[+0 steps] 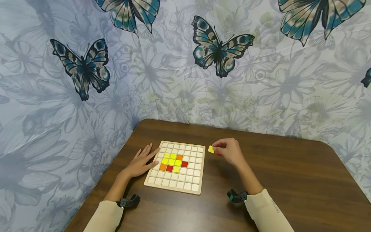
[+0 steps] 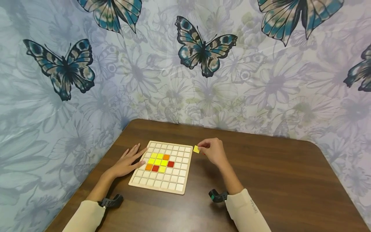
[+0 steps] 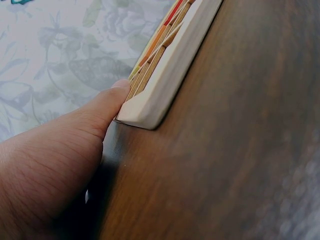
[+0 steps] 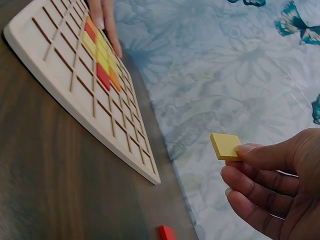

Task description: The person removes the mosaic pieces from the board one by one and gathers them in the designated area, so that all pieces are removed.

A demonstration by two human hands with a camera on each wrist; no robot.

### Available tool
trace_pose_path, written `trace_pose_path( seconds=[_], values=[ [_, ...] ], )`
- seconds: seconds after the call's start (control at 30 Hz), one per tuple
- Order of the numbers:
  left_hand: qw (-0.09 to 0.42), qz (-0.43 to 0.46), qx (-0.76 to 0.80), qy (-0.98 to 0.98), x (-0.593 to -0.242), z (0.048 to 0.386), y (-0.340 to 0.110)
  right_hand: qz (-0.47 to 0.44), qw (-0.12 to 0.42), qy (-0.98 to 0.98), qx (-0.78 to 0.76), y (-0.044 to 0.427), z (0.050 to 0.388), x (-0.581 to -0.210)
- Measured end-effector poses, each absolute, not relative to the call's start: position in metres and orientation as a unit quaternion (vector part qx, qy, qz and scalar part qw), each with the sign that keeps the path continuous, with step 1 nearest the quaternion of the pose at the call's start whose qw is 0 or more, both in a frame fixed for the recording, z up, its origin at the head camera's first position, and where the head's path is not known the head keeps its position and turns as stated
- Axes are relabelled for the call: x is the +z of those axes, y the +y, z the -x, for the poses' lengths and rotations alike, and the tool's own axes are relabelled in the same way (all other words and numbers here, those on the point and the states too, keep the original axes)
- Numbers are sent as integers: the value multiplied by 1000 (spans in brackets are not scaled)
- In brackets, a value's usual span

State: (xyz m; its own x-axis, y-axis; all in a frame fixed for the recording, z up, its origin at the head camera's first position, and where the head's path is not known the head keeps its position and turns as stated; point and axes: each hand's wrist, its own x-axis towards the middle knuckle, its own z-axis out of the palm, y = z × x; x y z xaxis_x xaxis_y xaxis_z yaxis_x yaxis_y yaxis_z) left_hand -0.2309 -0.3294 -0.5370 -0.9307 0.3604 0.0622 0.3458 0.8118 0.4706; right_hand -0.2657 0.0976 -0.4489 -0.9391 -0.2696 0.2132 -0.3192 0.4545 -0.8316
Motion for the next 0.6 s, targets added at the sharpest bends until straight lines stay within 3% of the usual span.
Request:
trace_pose_path(
  seconds=[0.6],
  values=[
    [6,-186,256,949,-534,228,-327,-131,39,-864,484,128,274,-440]
  ],
)
